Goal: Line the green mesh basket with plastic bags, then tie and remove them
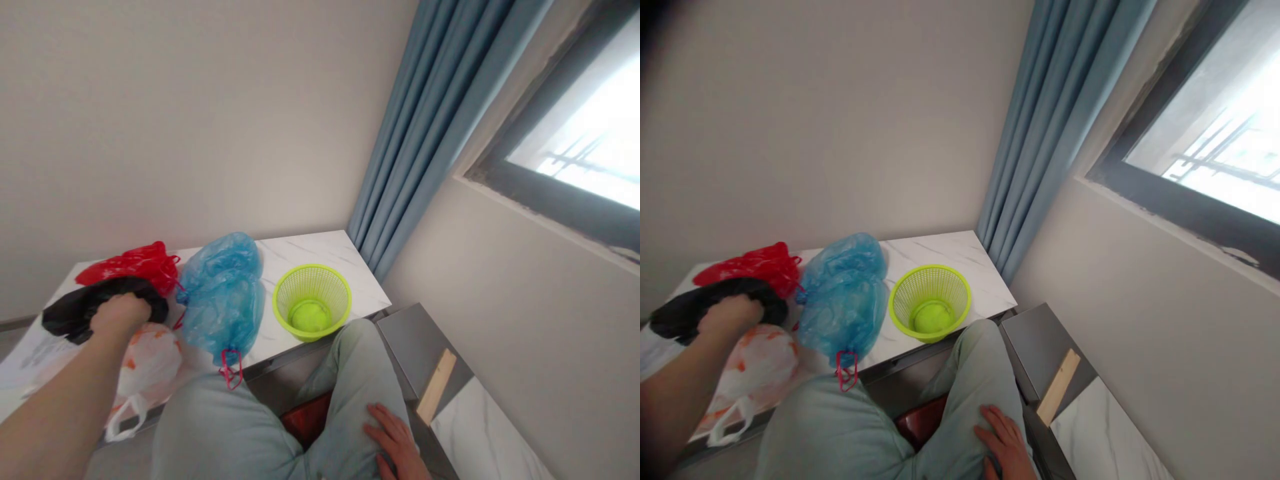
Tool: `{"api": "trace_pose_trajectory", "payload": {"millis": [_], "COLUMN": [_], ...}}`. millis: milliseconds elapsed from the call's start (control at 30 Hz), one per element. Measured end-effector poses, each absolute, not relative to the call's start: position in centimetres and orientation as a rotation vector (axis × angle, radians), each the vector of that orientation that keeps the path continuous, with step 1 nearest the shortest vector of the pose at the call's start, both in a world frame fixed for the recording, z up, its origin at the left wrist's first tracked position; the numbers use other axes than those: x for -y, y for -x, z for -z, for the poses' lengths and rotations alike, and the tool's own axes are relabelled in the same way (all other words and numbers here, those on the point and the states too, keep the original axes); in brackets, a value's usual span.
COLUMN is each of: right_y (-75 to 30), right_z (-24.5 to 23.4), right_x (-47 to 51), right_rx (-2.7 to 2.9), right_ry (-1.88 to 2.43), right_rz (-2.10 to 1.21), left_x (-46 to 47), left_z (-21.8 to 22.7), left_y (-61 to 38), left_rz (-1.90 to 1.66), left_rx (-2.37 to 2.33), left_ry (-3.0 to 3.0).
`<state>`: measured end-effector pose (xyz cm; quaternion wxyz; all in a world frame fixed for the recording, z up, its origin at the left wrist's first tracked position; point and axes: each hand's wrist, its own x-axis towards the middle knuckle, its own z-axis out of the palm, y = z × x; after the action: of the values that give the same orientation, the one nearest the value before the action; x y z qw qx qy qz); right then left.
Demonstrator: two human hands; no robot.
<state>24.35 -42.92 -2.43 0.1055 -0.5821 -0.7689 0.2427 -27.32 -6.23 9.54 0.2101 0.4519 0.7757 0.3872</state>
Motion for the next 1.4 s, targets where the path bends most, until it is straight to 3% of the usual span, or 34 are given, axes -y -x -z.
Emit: {"api": "trace_pose_trajectory", "payload": {"millis": [100, 167, 300, 500, 767, 967, 1133, 1400], "right_y": [-24.3, -24.2, -23.1, -19.7, -17.2, -19.5, -21.3, -22.1], "right_z": [2.3, 2.0, -0.3, -7.8, -15.8, -16.7, -16.0, -16.4], "right_x": [43.0, 43.0, 41.5, 36.1, 35.9, 36.8, 37.6, 38.0], "right_rx": [2.219, 2.114, 1.589, 0.989, 0.58, 0.466, 0.44, 0.491], "right_ry": [1.675, 1.677, 1.738, 1.211, 0.538, 0.702, 0.864, 0.917], "right_rz": [-0.734, -0.789, -1.036, -1.445, -1.833, -1.671, -1.597, -1.584], "left_x": [6.3, 6.3, 8.8, 21.3, 33.8, 37.5, 39.0, 38.3], "left_z": [-11.8, -13.8, -18.7, -24.1, -20.2, -16.9, -17.5, -18.7], "left_y": [27.3, 27.2, 23.8, 11.9, 0.6, -3.2, -3.7, -0.3], "left_rz": [-1.057, -1.205, -1.587, -1.72, -1.395, -1.253, -1.229, -1.452], "left_rx": [-2.503, -2.496, -2.278, -1.815, -1.37, -1.119, -1.094, -1.487], "left_ry": [-1.35, -1.618, -1.929, -1.74, -1.224, -1.111, -1.049, -1.13]}}
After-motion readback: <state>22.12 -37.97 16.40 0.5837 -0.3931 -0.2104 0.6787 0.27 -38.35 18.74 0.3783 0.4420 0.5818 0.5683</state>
